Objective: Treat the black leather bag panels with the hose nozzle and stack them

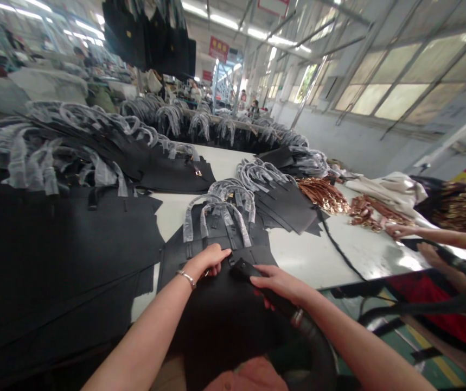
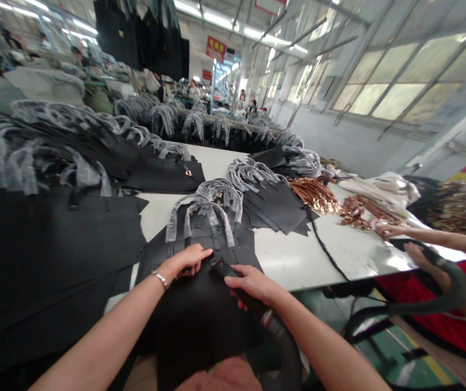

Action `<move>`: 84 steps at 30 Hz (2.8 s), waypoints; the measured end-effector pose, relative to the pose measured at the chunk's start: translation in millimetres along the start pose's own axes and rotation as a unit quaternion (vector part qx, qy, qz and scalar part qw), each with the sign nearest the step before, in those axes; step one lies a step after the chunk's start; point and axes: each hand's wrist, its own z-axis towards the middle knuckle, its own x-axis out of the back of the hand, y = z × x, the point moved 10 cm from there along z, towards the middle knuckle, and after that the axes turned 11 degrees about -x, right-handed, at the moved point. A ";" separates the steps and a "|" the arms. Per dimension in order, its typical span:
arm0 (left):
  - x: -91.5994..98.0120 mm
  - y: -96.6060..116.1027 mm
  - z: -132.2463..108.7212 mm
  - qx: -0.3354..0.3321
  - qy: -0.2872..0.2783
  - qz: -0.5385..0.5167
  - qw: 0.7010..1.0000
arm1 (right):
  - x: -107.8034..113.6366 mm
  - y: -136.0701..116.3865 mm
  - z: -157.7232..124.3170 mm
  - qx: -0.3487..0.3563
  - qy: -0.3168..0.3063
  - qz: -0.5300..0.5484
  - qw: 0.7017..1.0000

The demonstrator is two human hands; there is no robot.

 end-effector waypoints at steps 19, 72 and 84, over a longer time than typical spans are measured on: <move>22.7 2.0 -9.3 -0.137 0.120 -0.102 0.978 | 32.6 -55.6 14.6 0.090 0.155 -0.015 0.984; -8.8 -44.4 -79.3 -0.074 0.158 -0.561 0.809 | 1.6 -27.6 -28.0 0.077 0.088 0.025 0.993; -31.5 -16.0 -84.6 -0.094 0.086 -0.664 0.737 | 28.3 -37.8 -30.5 0.130 0.176 0.022 0.976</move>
